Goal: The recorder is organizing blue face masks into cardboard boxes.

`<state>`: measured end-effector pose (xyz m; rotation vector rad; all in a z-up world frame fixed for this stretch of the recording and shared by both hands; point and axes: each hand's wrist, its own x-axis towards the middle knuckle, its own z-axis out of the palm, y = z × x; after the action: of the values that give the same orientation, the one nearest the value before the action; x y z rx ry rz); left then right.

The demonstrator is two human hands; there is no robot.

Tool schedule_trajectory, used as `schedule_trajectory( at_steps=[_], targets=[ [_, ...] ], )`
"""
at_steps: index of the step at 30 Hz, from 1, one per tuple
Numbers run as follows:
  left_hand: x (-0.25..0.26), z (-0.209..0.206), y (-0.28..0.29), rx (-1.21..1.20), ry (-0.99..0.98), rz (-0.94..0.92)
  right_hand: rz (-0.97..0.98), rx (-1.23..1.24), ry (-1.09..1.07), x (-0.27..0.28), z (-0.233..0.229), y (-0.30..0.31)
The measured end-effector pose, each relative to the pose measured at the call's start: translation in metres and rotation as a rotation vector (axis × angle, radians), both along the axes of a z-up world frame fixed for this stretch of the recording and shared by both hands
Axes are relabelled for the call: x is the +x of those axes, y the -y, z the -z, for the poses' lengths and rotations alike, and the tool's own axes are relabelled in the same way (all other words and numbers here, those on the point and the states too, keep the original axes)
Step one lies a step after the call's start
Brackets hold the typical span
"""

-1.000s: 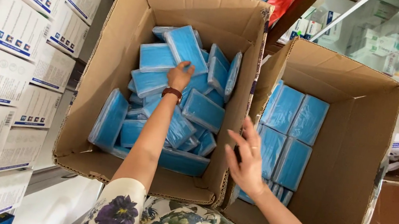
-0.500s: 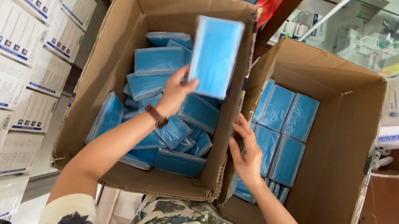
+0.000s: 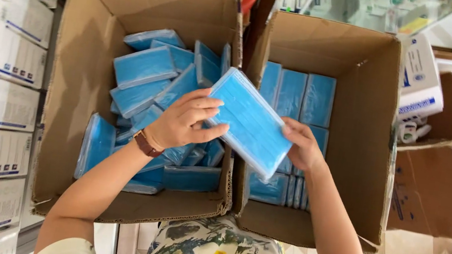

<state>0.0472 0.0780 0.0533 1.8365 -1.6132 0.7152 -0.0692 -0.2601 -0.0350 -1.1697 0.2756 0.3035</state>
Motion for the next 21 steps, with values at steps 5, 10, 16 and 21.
schedule_trajectory(
  at_steps=[5,10,16,21],
  targets=[
    [-0.007,0.018,0.023,-0.051,-0.103,-0.069,-0.058,0.032,-0.022,0.008,0.017,0.01],
    [-0.027,0.044,0.055,-0.183,-0.48,-0.171,-0.017,0.128,0.013,0.023,0.008,0.021],
    [-0.048,0.052,0.087,-0.005,-0.733,-0.151,0.125,0.265,0.104,0.054,0.009,0.065],
    [-0.049,0.064,0.088,0.144,-0.754,-0.124,0.396,0.229,0.207,0.071,0.084,0.115]
  ],
)
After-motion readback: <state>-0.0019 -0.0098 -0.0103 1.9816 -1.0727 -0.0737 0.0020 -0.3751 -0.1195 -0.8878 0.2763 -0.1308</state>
